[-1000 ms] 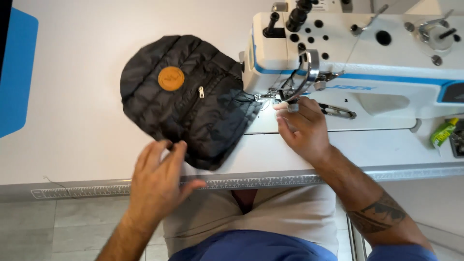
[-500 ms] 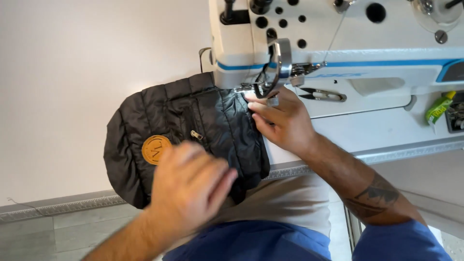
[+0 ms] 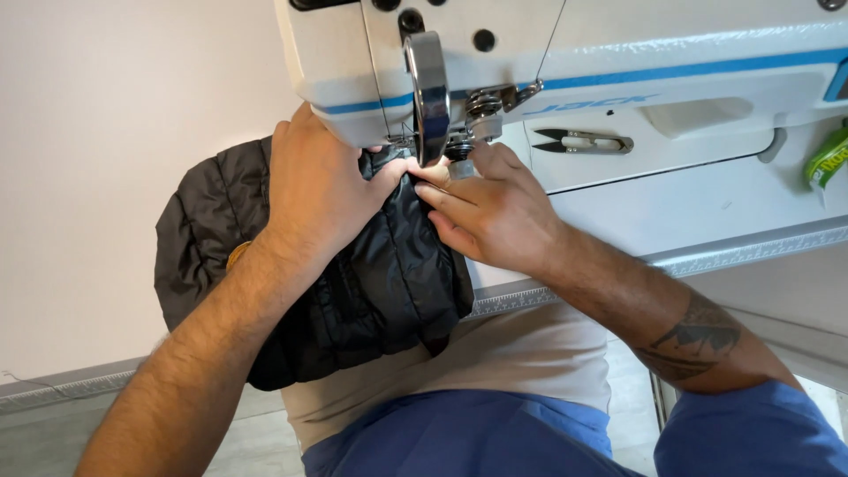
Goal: Sewing the edges of a black quilted front panel using an industrial sewing machine
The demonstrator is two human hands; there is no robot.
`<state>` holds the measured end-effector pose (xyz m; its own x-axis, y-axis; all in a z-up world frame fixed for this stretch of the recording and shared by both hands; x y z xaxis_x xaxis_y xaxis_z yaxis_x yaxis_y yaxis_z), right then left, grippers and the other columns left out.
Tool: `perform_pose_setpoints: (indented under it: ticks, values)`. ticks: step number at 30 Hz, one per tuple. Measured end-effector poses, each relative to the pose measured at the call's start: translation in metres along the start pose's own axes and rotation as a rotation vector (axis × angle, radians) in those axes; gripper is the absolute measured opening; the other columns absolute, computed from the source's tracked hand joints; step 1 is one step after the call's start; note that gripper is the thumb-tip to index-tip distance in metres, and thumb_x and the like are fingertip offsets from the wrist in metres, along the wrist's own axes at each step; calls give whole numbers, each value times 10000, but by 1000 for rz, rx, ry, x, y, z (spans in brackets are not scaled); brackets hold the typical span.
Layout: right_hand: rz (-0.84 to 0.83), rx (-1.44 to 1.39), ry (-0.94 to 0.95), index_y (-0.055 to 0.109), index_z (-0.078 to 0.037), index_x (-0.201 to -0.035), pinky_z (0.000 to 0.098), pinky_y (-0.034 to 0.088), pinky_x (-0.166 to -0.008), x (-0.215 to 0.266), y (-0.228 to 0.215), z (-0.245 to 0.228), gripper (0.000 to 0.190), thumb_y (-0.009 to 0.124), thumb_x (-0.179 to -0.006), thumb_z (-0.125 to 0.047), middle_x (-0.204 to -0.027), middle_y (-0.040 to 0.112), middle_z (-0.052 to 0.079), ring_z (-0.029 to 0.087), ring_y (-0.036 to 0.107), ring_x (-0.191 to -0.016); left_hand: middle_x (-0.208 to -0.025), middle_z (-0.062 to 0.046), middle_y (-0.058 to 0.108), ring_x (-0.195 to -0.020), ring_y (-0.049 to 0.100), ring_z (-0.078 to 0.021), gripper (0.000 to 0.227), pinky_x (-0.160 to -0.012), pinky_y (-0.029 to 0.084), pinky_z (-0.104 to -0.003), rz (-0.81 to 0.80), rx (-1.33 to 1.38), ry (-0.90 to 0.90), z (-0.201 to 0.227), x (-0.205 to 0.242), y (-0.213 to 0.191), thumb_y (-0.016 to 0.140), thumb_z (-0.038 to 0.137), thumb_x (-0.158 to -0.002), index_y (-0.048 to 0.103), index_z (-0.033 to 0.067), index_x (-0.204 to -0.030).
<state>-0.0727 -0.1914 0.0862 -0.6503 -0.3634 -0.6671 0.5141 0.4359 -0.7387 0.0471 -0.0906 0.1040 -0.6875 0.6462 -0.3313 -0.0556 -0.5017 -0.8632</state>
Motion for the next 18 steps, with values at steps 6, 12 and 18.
perform_pose_setpoints:
  ticks: [6, 12, 18]
  values:
    - [-11, 74, 29, 784, -105, -1154, 453, 495, -775, 8, 5, 9, 291, 698, -936, -277, -930, 763, 76, 373, 635, -955, -657, -20, 567, -685, 615, -308, 197, -729, 445, -431, 40, -5, 6, -8, -6, 8, 847, 181, -748, 655, 141, -731]
    - [-28, 109, 23, 775, -86, -1094, 445, 497, -752, -5, 0, 0, 282, 677, -930, -293, -920, 737, 95, 346, 626, -915, -673, -56, 644, -682, 660, -337, 85, -781, 480, -437, -53, 39, -87, -20, -6, 17, 756, 96, -786, 674, 77, -792]
    - [-46, 65, 34, 762, -71, -1110, 441, 503, -777, -4, 3, 1, 289, 694, -922, -280, -945, 728, 104, 338, 613, -919, -660, -63, 667, -668, 676, -352, 157, -787, 474, -466, -86, 61, -86, -17, -5, 13, 796, 159, -825, 681, 56, -794]
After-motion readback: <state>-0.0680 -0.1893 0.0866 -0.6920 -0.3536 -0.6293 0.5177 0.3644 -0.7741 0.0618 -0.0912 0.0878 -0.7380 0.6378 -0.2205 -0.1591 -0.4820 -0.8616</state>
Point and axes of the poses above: each hand's wrist, its own x-axis away from the middle knuckle, its own y-axis out of the palm, z = x × y, the point moved 10 cm from there along -x, towards the middle knuckle
